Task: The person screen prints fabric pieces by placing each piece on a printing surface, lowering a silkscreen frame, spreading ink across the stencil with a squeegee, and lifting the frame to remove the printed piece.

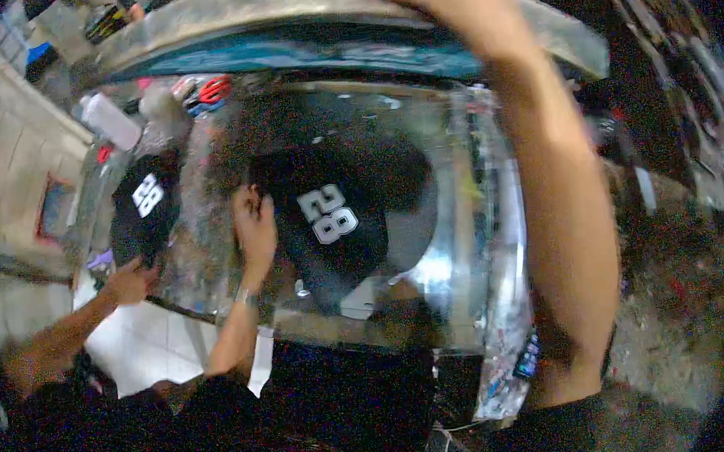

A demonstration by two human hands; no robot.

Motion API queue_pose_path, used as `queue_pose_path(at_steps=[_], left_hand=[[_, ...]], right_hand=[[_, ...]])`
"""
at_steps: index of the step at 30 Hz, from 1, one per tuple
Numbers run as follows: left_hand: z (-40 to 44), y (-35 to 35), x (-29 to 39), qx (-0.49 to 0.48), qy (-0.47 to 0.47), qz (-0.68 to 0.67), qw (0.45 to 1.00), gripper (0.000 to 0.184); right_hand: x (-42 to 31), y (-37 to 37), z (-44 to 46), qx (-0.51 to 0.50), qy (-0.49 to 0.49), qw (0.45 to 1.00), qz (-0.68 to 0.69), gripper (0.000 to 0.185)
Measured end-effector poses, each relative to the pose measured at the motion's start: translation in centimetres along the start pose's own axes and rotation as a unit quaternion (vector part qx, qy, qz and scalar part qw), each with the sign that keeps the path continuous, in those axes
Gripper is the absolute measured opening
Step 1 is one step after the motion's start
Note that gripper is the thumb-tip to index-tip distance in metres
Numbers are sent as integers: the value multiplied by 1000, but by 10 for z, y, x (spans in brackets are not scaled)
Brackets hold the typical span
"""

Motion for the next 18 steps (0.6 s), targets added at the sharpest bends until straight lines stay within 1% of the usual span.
queue_pose_path(at_steps=[1,2,3,4,5,6,7,9,10,11,13,14,15,16,17,18], left_hand=[[-21,-39,-14,20,-31,-78,996,32],[-44,-76,-21,1,-181,-205,962,30],[-68,-106,-20,-11,-320,-331,888,28],[-82,-138,-20,13,-321,-319,891,28],[-99,-156,-29,-28,-425,-251,869,29],[-117,-175,-39,-65,-521,-186,830,30],[-123,-187,-51,-40,-479,-150,864,28],[-131,-209,-75,0,-345,-15,938,34],[-127,-210,-32,34,-265,220,938,43],[-128,-207,-38,48,-269,212,938,43],[-119,-197,-71,90,-259,150,950,43],[-117,-191,-96,86,-263,92,957,42],[-110,-194,-91,92,-262,87,957,42],[-100,-198,-81,97,-297,-2,950,39],[-90,-196,-78,97,-334,-94,933,37],[-82,-208,-84,158,-317,-143,924,31]], right_hand=[[2,1,7,-11,12,1000,7,57],[11,3,21,-6,44,999,-4,57],[20,6,32,-3,74,997,-15,58],[18,2,35,6,61,998,-9,57],[19,-1,41,18,42,999,-5,57],[49,1,70,59,-44,997,7,63],[78,4,101,102,-126,987,18,78],[89,9,122,-25,-111,990,78,78],[97,10,128,-45,-89,993,55,75],[102,7,133,-60,-64,996,30,72],[90,6,131,-18,-95,991,94,71],[95,6,133,-5,-79,993,82,70],[105,6,134,7,-61,996,70,70],[120,3,134,76,-67,995,20,71],[93,-2,117,54,-61,996,-20,70],[105,0,123,71,-50,996,-22,71]])
Point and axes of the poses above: each hand's wrist, its own z-axis towards the middle knuckle, its own y-axis out of the palm, x = y × z, the point moved 6 cm from there along z, towards the middle knuckle, and after that the axes turned 12 degrees about -y, right-handed, at the moved point
